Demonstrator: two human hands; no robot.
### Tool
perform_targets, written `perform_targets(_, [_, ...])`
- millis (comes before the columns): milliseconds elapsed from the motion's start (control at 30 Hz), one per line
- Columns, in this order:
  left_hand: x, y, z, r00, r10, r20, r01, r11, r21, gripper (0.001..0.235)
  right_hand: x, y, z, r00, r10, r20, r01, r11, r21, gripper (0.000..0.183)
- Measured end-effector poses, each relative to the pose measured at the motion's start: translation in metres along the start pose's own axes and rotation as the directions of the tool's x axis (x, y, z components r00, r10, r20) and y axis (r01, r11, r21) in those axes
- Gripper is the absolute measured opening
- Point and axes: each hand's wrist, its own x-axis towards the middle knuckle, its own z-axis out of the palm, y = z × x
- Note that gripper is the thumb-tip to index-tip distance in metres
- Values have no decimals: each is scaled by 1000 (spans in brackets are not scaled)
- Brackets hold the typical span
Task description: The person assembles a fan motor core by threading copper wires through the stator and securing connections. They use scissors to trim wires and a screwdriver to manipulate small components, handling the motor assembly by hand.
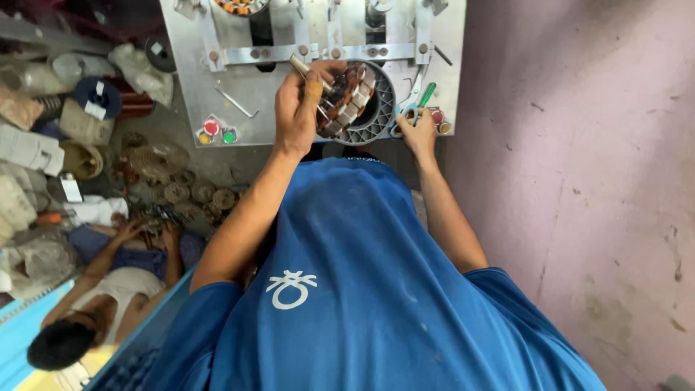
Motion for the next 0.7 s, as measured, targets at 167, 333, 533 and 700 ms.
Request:
perform_targets(167, [-6, -14, -10, 933, -325, -156, 130, 706, -696, 33, 5, -25, -17, 980, -152, 125, 176, 960, -216, 52])
perform_targets(333, [-18, 11, -20, 945, -259, -201, 71, 759, -647, 34, -21, -91, -24, 984, -49, 172, 130, 855, -502, 57])
perform_targets(533, [-24, 77, -24, 961, 249, -119, -218, 949, 228, 26, -97, -204, -40, 958, -267, 110, 286, 923, -256, 45])
perform_targets(700, [-4, 120, -27, 865, 442, 237, -492, 655, 574, 20, -193, -304, -34, 776, -565, 279, 554, 823, 124, 85])
